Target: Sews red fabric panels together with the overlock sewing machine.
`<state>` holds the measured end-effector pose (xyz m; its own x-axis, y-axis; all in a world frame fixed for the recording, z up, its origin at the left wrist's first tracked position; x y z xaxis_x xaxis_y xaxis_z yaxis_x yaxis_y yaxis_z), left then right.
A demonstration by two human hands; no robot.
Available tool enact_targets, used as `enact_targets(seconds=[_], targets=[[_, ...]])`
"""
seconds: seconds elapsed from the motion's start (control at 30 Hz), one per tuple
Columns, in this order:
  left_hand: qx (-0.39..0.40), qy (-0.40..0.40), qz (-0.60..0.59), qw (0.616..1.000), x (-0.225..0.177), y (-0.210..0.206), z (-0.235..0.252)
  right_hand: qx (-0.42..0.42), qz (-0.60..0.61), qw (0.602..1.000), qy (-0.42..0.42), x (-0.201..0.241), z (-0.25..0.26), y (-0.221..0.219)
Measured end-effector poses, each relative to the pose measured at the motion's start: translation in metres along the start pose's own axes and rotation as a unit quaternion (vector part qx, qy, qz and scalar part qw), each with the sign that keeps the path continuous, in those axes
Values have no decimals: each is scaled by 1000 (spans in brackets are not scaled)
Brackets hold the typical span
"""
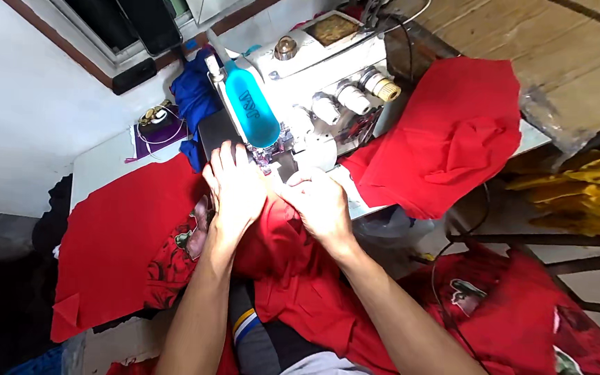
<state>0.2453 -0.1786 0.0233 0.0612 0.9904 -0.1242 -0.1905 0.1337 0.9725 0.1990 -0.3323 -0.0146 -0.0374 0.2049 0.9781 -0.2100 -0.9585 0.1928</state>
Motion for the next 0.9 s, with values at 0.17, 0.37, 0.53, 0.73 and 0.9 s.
enact_targets(seconds=[0.17, 0.37, 0.53, 0.73, 0.9], targets=[[10, 23, 30, 999, -2, -1, 10, -26, -15, 999, 19, -1, 9, -3], [39, 60, 38, 997, 3, -6, 22, -50, -8, 998, 27, 0, 14, -4], [62, 124, -75, 988, 20, 6, 15, -43, -25, 998, 33, 5, 17, -1], [272, 78, -276, 919, 97, 13, -132, 280, 129, 942, -135, -25, -46, 22], [33, 92, -93, 991, 176, 121, -95, 358, 309, 870, -142, -19, -90, -11]])
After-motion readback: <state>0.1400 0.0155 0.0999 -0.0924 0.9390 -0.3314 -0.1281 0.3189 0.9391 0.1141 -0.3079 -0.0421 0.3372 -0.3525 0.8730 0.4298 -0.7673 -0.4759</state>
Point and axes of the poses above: each hand's wrist, its own z-axis towards the middle knuckle, its own y-axis out of the back of the hand, x = y × z, the point moved 6 cm from there along z, towards the middle knuckle, and after that the axes turned 3 degrees about y, right-handed, at the moved point
